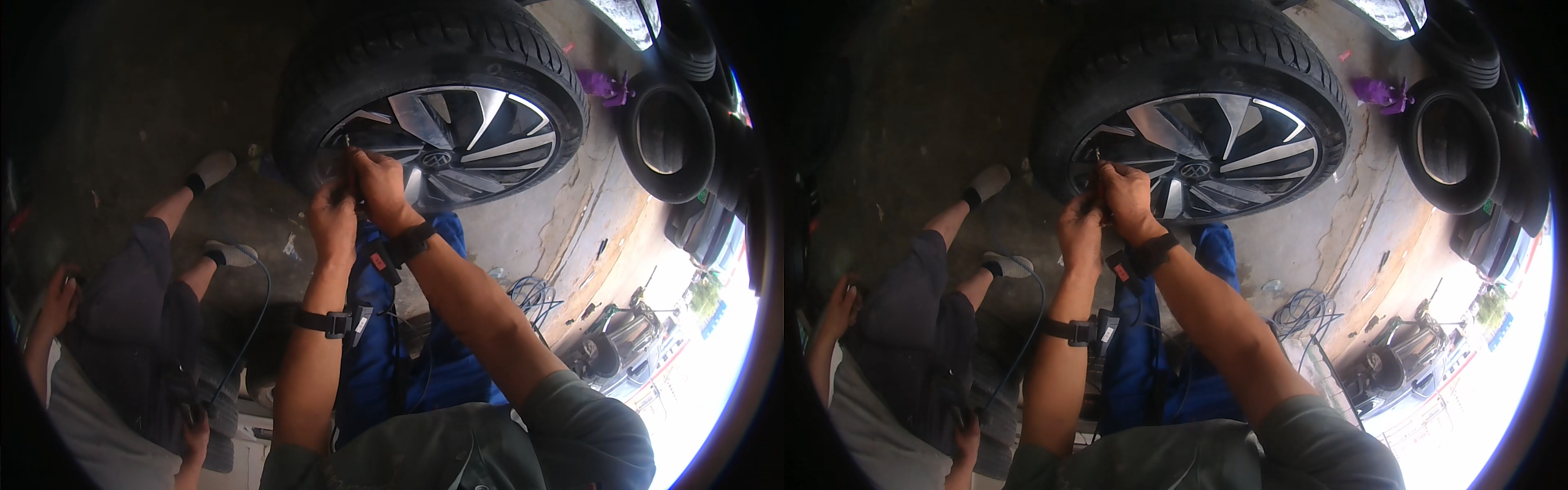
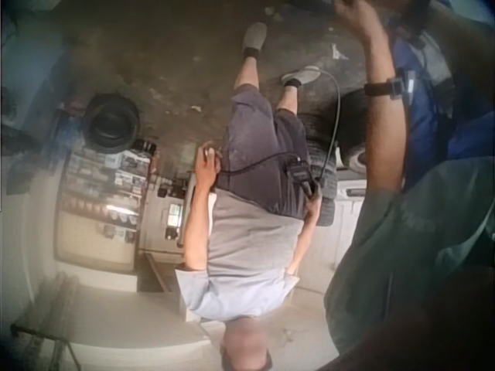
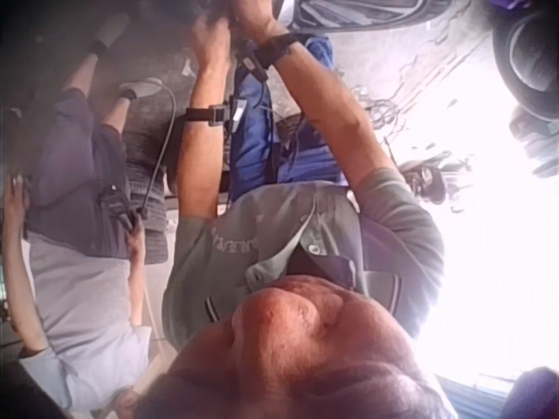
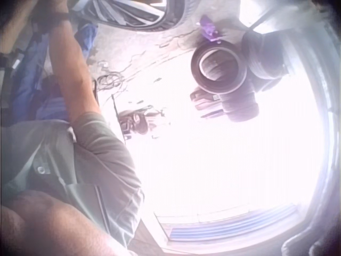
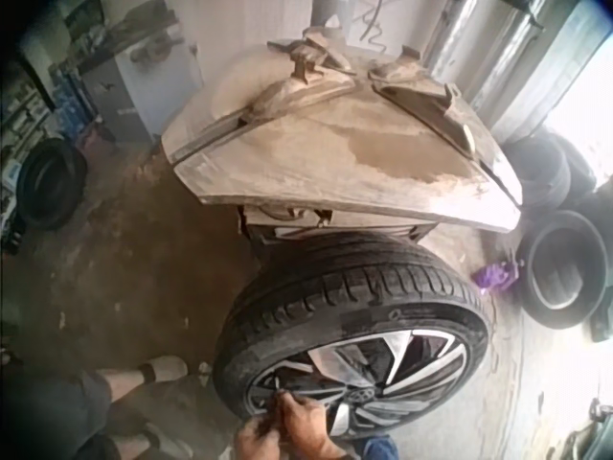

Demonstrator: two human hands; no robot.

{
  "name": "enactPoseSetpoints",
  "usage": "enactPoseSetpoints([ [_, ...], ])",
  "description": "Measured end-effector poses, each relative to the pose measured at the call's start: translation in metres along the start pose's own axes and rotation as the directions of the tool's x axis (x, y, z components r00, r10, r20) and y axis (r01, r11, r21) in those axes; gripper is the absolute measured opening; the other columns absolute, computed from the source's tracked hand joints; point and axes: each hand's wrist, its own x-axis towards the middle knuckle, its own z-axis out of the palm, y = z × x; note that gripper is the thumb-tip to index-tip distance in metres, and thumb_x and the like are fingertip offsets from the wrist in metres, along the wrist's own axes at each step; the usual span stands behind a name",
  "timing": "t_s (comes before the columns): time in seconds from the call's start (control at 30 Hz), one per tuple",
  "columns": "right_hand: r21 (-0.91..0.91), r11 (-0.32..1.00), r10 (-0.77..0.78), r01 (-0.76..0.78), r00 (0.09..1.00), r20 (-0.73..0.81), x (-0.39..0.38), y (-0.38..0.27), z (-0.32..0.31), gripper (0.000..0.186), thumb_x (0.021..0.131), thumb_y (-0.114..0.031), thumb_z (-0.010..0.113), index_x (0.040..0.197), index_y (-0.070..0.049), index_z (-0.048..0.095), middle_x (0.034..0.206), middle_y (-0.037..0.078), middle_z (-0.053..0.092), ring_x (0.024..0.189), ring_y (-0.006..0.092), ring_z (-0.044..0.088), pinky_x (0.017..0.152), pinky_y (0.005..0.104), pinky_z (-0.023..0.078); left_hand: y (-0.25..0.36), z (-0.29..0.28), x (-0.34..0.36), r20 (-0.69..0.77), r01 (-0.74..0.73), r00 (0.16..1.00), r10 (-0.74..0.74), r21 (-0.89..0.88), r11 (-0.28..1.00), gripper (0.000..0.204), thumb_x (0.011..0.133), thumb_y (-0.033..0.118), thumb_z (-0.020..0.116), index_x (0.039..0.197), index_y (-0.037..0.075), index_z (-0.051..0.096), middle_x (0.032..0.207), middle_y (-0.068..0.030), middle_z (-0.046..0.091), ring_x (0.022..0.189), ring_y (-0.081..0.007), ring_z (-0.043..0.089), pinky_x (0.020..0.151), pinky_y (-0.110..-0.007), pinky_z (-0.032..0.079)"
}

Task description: The person uses a specialized tool to remove a metal object from a tire's tread, applies a cleaning solution from a spray bottle to locate a leak, and then moves the tire to a mounting machine.

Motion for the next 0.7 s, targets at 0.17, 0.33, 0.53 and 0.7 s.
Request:
enactPoseSetpoints([
  [0.17,-0.139,0.987,-0.104,0.085,0.985,-0.14,0.0,-0.001,0.011,0.035,0.091,-0.027,0.06,0.083,0.006,0.071,0.065,0.012,0.066,0.055,0.0173,0.061,0.056,0.0327,0.049,0.004,-0.004,0.007,-0.008,0.04,0.999,-0.04,0.004,0.999,0.023,0.089,0.002,0.055,0.109,-0.004,0.065,0.094,-0.0068,0.066,0.077,-0.0118,0.059,0.068,-0.024,0.048],
  [0.33,-0.24,0.971,-0.043,0.015,0.993,-0.111,0.018,0.003,0.007,0.038,0.092,-0.031,0.06,0.083,0.006,0.069,0.068,0.014,0.066,0.064,0.0207,0.063,0.06,0.033,0.048,0.022,0.003,0.009,0.066,0.17,0.984,-0.166,-0.07,0.983,0.026,0.089,0.006,0.056,0.112,-0.002,0.065,0.092,-0.0051,0.065,0.074,-0.0099,0.057,0.066,-0.022,0.045],
  [0.53,-0.209,0.977,-0.047,0.03,0.996,-0.078,-0.005,0.003,-0.014,0.036,0.092,-0.032,0.06,0.099,0.002,0.068,0.083,0.017,0.071,0.077,0.0252,0.07,0.07,0.0336,0.052,0.028,0.014,0.022,0.038,0.36,0.931,-0.362,-0.249,0.899,0.025,0.09,0.006,0.056,0.112,-0.001,0.065,0.095,-0.0065,0.066,0.074,-0.0136,0.06,0.068,-0.024,0.047],
  [0.7,-0.186,0.98,-0.091,0.071,0.991,-0.098,-0.048,0.039,-0.02,0.041,0.087,-0.026,0.072,0.109,0.001,0.052,0.095,0.014,0.068,0.084,0.0207,0.067,0.077,0.0309,0.052,0.022,0.004,0.034,0.183,0.431,0.9,-0.397,-0.232,0.872,0.014,0.093,0.011,0.062,0.103,0.002,0.065,0.09,-0.0076,0.065,0.08,-0.0158,0.061,0.072,-0.029,0.05],
])
